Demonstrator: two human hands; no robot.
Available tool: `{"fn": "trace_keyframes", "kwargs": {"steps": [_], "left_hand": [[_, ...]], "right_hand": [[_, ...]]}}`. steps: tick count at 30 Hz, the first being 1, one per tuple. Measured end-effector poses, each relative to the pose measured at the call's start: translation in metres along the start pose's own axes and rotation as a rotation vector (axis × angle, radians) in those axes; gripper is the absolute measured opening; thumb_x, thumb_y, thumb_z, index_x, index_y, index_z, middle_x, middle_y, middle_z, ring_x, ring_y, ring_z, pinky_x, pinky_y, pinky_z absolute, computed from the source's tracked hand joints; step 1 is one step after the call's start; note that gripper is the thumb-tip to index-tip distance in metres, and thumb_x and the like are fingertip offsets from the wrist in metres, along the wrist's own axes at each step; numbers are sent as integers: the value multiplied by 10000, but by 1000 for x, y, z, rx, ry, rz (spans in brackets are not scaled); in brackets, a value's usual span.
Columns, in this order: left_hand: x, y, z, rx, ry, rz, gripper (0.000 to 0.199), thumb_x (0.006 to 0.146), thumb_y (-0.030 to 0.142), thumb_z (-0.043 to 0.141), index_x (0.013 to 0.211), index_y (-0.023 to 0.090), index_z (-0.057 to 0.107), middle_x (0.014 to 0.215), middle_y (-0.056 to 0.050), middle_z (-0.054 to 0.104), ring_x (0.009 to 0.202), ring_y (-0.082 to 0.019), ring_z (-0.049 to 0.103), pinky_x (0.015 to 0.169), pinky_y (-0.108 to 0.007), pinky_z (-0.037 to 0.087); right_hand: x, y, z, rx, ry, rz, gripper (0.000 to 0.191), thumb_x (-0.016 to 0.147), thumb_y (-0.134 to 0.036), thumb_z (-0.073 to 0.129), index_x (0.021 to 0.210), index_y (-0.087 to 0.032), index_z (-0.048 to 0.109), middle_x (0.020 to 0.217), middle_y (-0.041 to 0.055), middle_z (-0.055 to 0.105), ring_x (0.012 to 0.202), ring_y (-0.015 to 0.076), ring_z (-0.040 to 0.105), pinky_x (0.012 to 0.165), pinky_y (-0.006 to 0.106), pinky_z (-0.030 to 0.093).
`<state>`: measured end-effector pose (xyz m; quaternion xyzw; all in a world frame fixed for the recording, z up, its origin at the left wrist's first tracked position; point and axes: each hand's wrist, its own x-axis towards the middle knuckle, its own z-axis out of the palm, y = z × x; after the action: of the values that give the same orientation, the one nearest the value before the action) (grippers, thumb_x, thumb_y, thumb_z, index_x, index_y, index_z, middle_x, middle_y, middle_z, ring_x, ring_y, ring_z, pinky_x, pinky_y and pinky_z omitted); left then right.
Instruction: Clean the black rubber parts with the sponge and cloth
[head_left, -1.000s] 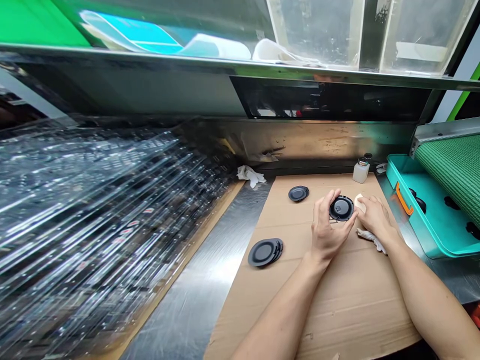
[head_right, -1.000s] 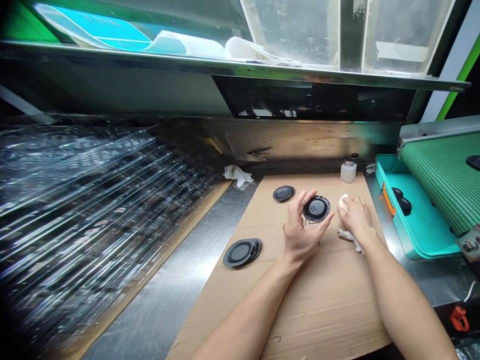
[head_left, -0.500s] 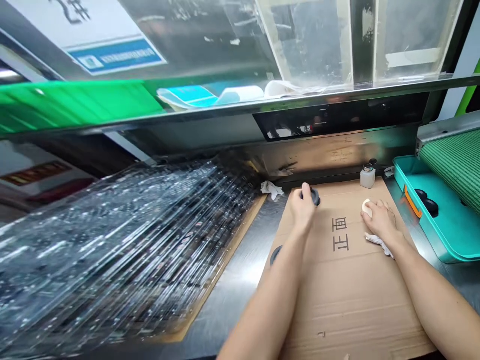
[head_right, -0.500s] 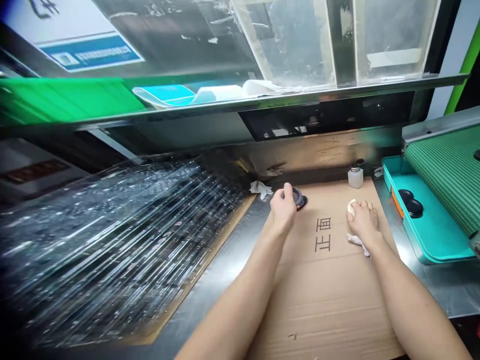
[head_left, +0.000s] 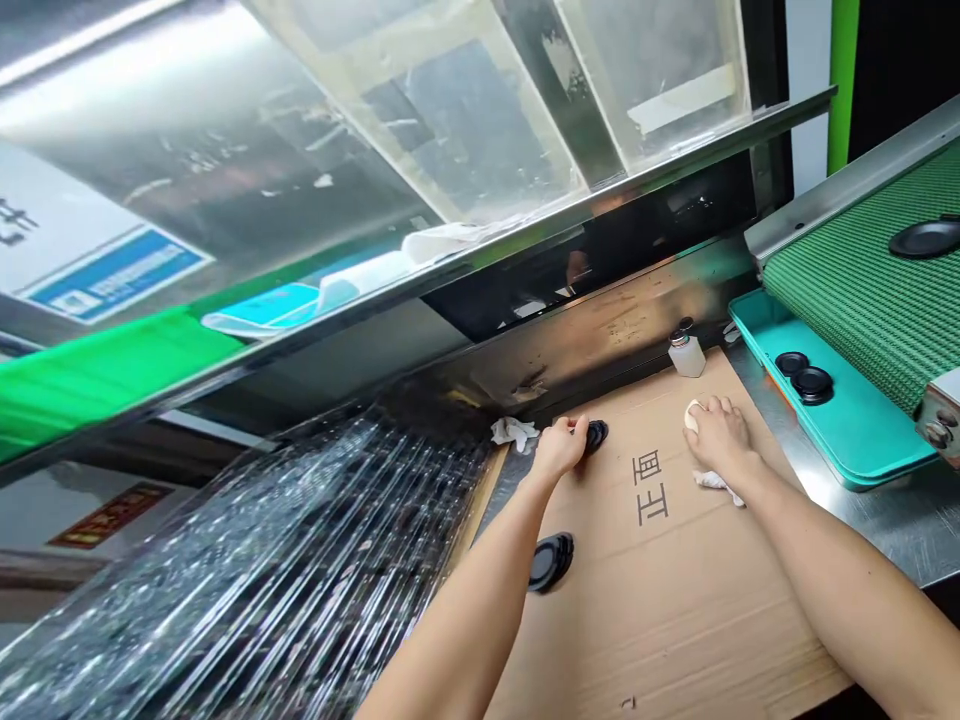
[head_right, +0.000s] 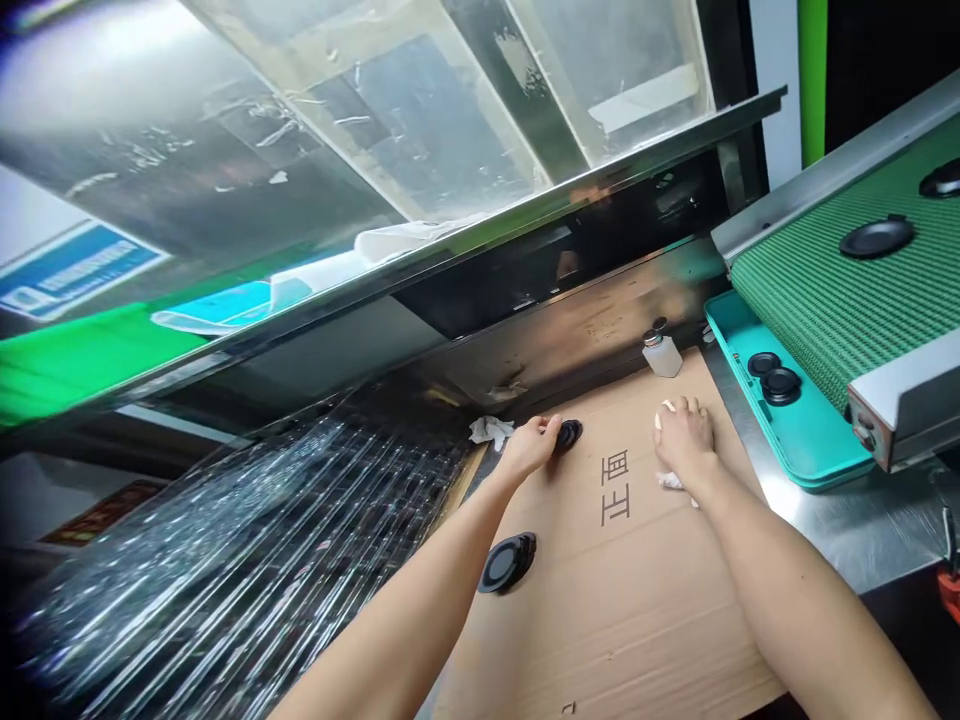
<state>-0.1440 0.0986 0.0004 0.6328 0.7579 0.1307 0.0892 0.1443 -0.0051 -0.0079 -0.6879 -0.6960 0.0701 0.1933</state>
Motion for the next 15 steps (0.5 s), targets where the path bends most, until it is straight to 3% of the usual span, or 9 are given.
{"fn": "trace_keyframes", "kwargs": {"steps": [4,7,10,15], "left_hand": [[-2,7,-15,61,-171,38,917,705,742,682,1345,97,558,1368,-286,564,868,-282,698,659,-316,529],[0,13,-25,112,-383,72,1066,566,663,829,1439,149,499,1405,-273,543,784,-240,699,601,-290,522],[6,21,-29,138,-467,134,1033,531,515,882,1440,182,522,1275,-179,668,825,-235,695,649,-277,532],[5,41,-31,135,-458,210,776,574,376,852,1289,141,664,1052,-119,756,841,-251,701,690,-292,550]], "right_hand": [[0,0,1,32,-7,-2,277,947,-323,541,1163,-187,647,1236,154,594,1149,297,486,909,398,410],[-1,0,3,50,-2,-3,273,949,-308,535,1166,-182,643,1237,155,590,1153,299,483,908,402,410],[-2,0,3,57,-1,3,276,942,-307,550,1168,-179,644,1238,155,589,1157,299,482,909,399,411],[1,2,1,62,0,7,254,939,-302,553,1141,-187,657,1224,147,600,1149,293,498,908,387,402]]}}
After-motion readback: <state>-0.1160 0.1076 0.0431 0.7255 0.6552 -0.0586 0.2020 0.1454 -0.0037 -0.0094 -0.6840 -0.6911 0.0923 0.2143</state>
